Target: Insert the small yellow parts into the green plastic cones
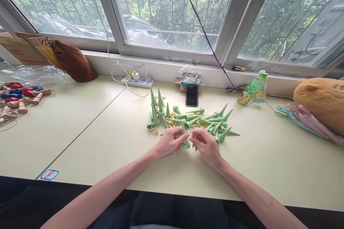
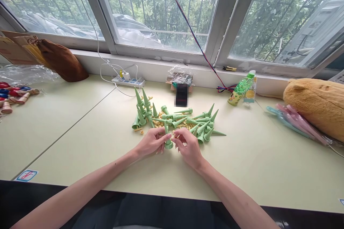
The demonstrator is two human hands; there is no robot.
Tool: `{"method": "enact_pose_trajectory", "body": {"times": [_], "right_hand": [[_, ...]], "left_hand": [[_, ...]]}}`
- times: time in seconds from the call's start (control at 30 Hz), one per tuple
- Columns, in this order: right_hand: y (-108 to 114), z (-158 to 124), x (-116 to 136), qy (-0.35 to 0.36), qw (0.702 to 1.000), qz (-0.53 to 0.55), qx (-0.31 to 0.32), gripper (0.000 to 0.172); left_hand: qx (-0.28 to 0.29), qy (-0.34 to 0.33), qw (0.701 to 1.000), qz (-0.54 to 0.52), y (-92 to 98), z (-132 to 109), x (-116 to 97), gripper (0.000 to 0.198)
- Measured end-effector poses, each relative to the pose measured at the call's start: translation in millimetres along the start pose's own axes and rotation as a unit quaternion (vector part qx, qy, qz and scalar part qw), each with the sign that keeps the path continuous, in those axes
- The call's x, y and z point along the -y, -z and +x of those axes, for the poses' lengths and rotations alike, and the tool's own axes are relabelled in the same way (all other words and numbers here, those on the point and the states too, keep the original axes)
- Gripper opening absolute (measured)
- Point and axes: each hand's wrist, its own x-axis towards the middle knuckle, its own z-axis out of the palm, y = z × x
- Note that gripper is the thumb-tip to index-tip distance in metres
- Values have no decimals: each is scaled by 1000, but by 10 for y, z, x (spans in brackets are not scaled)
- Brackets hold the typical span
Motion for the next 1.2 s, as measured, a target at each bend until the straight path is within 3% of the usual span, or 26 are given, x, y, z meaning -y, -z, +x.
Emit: {"method": "enact_pose_trajectory", "body": {"times": [0.87, 1.2], "right_hand": [[-22, 16, -6, -40, 996, 84, -6, 16], [-15, -15, -11, -81, 995, 51, -10, 20]], "left_hand": [[3, -21, 1000, 8, -1, -6, 58, 36], [-3, -53, 997, 53, 0, -7, 92, 35]]}}
